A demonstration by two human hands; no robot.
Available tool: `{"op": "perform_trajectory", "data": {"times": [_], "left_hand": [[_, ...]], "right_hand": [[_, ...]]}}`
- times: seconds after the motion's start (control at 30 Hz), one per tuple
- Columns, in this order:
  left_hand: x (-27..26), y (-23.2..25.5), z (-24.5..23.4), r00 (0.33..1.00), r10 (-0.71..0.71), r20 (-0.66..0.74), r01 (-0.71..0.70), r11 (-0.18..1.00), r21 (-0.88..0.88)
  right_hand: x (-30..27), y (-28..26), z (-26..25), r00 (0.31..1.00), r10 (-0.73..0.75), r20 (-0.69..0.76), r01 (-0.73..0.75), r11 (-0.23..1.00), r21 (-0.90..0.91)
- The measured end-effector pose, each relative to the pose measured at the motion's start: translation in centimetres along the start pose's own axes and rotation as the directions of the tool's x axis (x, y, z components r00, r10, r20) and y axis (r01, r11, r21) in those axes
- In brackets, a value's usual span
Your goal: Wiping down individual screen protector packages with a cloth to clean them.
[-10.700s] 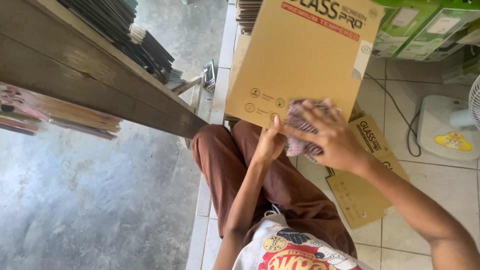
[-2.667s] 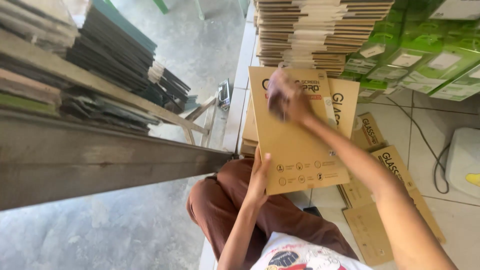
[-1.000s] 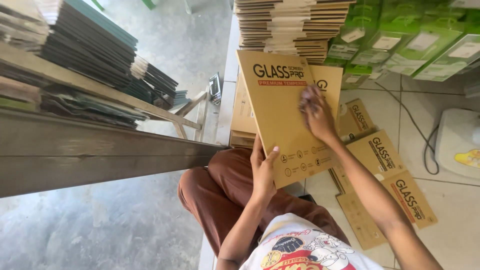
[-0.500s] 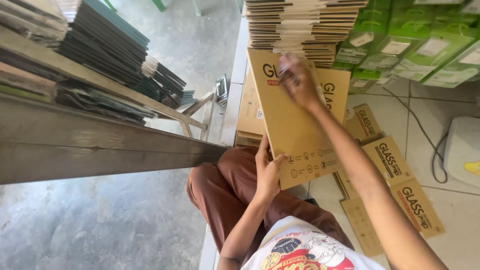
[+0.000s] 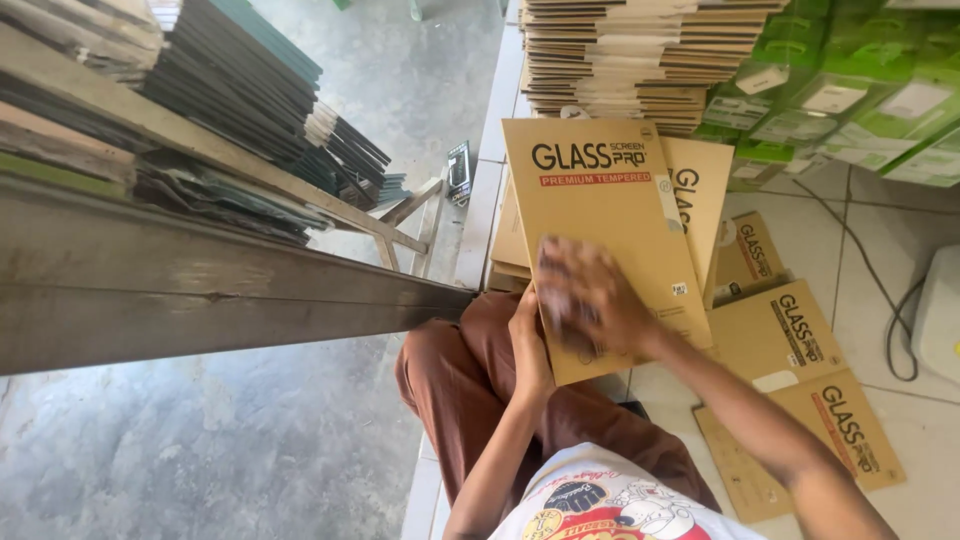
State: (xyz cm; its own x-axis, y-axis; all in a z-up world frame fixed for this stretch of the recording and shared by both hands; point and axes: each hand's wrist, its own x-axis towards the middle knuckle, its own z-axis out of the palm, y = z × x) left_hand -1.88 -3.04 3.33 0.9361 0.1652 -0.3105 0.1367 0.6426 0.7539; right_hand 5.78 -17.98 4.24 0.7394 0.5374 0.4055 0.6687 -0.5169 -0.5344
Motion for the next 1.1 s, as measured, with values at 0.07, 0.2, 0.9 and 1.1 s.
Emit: {"op": "perform_trajectory", "data": {"times": [0.07, 0.2, 0.9, 1.1], "left_hand": [[0.2, 0.2, 0.2, 1.0, 0.006, 0.025, -0.008, 0.996, 0.084], [-0.1, 0.6, 1.8, 0.998, 0.049, -0.038, -0.04, 0.976, 0.212], [-0.1, 0.3, 1.8, 0.993, -0.032, -0.118, 0.023, 0.997, -0.075], [0.4, -3.9, -1.7, 0.998, -0.01, -0.054, -0.002, 0.973, -0.233]], "right_hand": [[4.5, 6.2, 1.2, 0.997, -0.051, 0.06, 0.051, 0.999, 0.01], [9.5, 17.0, 4.4, 0.927, 0.292, -0.236, -0.323, 0.94, -0.107], [-3.5, -0.7, 1.5, 0.968, 0.212, -0.135, -0.237, 0.95, -0.204], [5.5, 1.5, 3.3, 0.998, 0.0, 0.06, 0.007, 0.992, -0.128]]}}
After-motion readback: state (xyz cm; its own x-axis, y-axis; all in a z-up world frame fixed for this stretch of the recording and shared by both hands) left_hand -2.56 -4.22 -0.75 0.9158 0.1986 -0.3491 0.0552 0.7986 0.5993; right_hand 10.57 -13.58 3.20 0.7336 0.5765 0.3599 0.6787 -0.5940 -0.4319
